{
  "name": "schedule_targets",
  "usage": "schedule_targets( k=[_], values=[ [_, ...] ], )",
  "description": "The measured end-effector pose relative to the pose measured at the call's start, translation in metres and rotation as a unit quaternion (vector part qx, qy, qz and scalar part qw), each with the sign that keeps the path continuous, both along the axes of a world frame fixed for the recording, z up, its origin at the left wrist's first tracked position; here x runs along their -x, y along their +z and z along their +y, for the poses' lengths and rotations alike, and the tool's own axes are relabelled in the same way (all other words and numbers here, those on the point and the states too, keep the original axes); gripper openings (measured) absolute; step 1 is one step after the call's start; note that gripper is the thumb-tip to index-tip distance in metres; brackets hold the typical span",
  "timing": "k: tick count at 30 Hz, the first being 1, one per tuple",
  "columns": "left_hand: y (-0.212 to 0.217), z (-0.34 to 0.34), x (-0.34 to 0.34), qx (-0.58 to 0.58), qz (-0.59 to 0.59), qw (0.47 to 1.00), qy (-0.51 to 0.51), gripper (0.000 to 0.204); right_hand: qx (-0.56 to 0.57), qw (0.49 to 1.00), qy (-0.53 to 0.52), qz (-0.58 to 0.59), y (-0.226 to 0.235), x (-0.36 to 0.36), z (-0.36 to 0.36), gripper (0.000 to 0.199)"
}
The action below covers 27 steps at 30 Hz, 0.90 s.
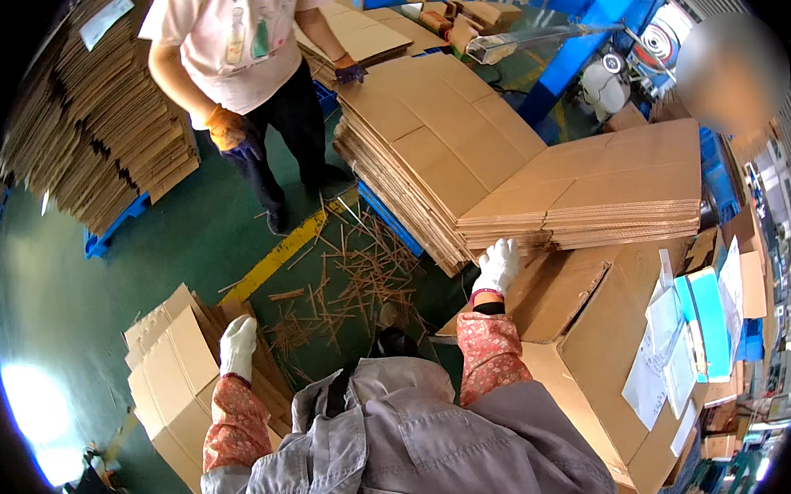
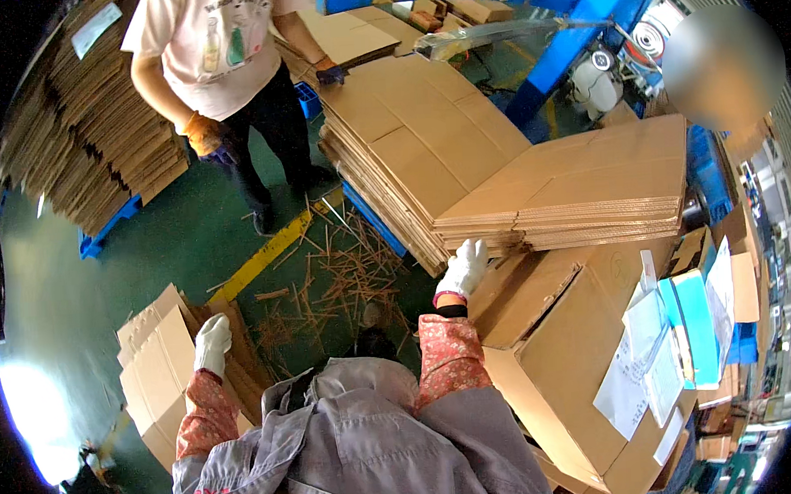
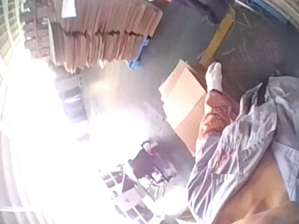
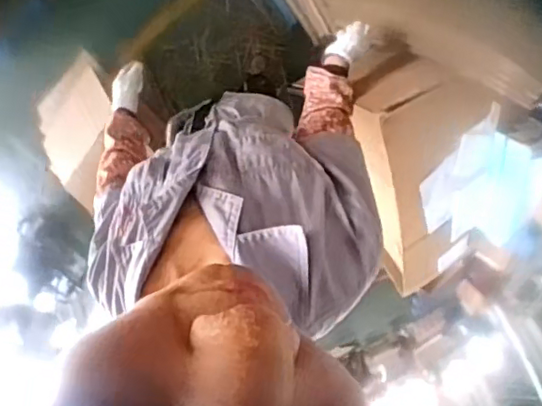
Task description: The person folds flat cardboard sheets into box shapes and stacks them on a pile. They also pick up a stack of pre-folded boxes and place them on a pallet. The person wears gloves and works alongside another person in a warehouse.
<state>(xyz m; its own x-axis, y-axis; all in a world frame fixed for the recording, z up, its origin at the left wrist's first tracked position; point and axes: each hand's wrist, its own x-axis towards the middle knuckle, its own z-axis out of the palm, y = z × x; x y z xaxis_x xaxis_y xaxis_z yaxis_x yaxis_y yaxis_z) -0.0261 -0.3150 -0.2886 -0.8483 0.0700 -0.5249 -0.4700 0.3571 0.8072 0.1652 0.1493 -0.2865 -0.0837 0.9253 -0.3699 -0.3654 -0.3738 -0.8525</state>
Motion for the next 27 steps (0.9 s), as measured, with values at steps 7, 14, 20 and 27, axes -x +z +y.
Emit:
schedule_targets(
  k=[7, 14, 20, 27],
  values=[
    [0.072, 0.133, 0.02, -0.115, 0.049, 0.98, -0.156, 0.046, 0.038, 0.999, -0.019, -0.019, -0.058, 0.007, 0.036, 0.045],
    [0.115, 0.213, 0.022, -0.083, 0.119, 0.96, -0.238, 0.038, 0.014, 0.988, -0.053, -0.142, 0.033, 0.036, 0.009, 0.071],
    [0.148, 0.243, 0.025, -0.081, 0.18, 0.937, -0.287, 0.039, -0.068, 0.996, -0.043, -0.046, 0.021, 0.051, 0.009, 0.067],
    [0.183, 0.293, -0.013, -0.088, 0.356, 0.784, -0.501, 0.075, -0.112, 0.981, 0.137, -0.083, 0.021, 0.076, -0.029, 0.055]
  ],
)
